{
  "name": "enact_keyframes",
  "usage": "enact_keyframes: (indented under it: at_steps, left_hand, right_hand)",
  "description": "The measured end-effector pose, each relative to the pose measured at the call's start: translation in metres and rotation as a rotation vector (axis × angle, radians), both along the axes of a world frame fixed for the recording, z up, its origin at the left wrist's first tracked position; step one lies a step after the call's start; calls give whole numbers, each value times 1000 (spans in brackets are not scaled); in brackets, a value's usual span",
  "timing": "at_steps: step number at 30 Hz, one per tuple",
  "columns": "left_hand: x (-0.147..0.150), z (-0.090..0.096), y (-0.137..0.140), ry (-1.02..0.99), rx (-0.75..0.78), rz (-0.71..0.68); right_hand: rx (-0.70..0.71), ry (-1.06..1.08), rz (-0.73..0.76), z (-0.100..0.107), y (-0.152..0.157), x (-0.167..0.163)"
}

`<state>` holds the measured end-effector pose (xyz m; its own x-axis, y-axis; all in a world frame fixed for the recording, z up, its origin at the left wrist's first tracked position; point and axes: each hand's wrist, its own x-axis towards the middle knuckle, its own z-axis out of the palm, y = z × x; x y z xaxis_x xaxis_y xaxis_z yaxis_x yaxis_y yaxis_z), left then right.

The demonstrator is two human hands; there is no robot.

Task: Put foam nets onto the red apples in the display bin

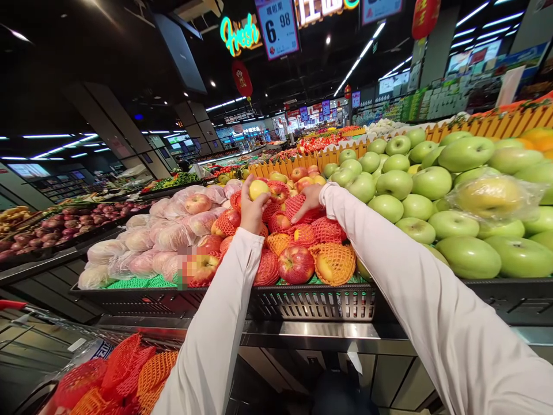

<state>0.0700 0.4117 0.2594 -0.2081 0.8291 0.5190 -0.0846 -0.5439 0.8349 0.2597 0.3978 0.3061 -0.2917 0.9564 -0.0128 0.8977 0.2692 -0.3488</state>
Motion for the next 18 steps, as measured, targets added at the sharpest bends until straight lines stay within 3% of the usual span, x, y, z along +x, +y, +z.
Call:
enact_keyframes:
  at_steps: [3,11,16,18]
  left_hand:
    - [3,4,-6,-51,14,-55]
    - [8,5,-12,-65,-107,-88]
    - [7,6,-12,-62,-108,-74]
    - [7,7,-12,-73,-110,-55]
  right_hand:
    - [-63,71,20,-2,5,5]
    - [66,41,2,-6,8,4]
    - [359,10,-256,-1,9,9]
    - [398,-43,-351,1,10,18]
